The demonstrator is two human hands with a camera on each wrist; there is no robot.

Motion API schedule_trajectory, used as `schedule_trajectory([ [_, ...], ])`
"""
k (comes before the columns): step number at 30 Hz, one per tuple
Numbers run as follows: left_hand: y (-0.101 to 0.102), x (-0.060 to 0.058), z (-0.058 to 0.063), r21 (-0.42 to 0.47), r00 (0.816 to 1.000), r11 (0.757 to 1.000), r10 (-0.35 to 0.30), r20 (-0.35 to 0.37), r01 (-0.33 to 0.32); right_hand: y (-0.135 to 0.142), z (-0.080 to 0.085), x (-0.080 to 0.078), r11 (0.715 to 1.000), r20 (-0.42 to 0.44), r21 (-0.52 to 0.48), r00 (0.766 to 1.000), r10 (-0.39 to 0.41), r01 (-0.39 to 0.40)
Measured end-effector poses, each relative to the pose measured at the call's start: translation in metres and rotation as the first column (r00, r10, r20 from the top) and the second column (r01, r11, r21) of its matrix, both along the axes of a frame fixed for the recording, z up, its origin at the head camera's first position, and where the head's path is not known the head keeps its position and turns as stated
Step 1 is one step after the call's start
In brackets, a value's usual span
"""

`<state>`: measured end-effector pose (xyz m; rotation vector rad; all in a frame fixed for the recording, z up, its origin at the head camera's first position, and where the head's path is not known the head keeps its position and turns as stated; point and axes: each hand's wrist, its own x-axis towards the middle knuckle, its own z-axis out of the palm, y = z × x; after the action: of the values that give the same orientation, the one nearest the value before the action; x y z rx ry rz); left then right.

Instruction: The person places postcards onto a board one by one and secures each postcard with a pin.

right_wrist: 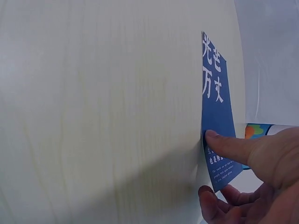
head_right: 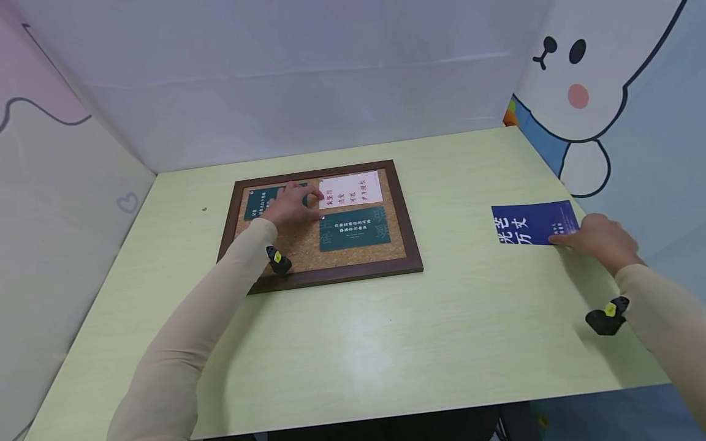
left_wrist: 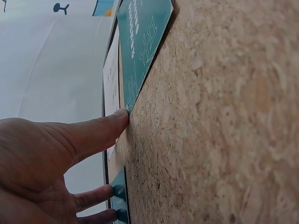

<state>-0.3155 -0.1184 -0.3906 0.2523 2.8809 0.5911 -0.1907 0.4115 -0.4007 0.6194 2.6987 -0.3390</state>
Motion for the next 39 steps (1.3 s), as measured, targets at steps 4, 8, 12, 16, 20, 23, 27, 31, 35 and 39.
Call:
schedule_trajectory([
  [4, 0.0, 0.002, 0.0, 0.009, 1.0, 1.0, 0.0, 0.005, -0.001, 0.0, 0.002, 0.001, 1.0, 0.029, 0.015, 1.0, -0.008, 0.008],
  [8, 0.001, 0.004, 0.0, 0.013, 1.0, 1.0, 0.003, 0.01, -0.003, 0.003, 0.002, 0.002, 1.0, 0.041, 0.024, 0.999, 0.001, -0.002],
  [12, 0.001, 0.005, 0.0, 0.008, 1.0, 1.0, 0.003, 0.004, -0.003, 0.009, 0.004, 0.004, 0.999, 0.002, 0.023, 0.999, 0.033, -0.033],
  [16, 0.001, 0.006, 0.0, 0.003, 1.0, 1.0, -0.003, 0.001, 0.003, 0.014, 0.006, 0.003, 0.999, -0.045, -0.033, 0.998, 0.033, -0.035],
  [20, 0.0, 0.006, 0.001, -0.004, 1.0, 1.0, -0.011, 0.011, 0.011, 0.017, 0.011, -0.001, 0.995, -0.067, -0.096, 0.998, 0.001, -0.007],
  [23, -0.001, 0.005, 0.003, -0.009, 1.0, 1.0, -0.014, 0.01, 0.014, 0.018, 0.016, -0.002, 0.993, -0.107, -0.118, 0.994, -0.015, 0.003],
  [27, -0.002, 0.004, 0.004, -0.014, 1.0, 1.0, -0.009, 0.004, 0.009, 0.016, 0.023, -0.001, 0.988, -0.186, -0.154, 0.981, -0.048, 0.019],
  [31, -0.002, 0.003, 0.004, -0.011, 1.0, 1.0, -0.001, 0.004, 0.001, 0.018, 0.024, 0.0, 0.973, -0.248, -0.228, 0.963, -0.104, 0.047],
  [35, -0.001, 0.003, 0.005, -0.022, 1.0, 1.0, 0.004, 0.006, -0.004, 0.016, 0.024, 0.005, 0.951, -0.279, -0.3, 0.948, -0.156, 0.068],
  [39, 0.001, 0.002, 0.006, -0.031, 1.0, 1.0, -0.005, 0.011, 0.005, 0.014, 0.022, 0.011, 0.935, -0.298, -0.345, 0.935, -0.194, 0.084],
])
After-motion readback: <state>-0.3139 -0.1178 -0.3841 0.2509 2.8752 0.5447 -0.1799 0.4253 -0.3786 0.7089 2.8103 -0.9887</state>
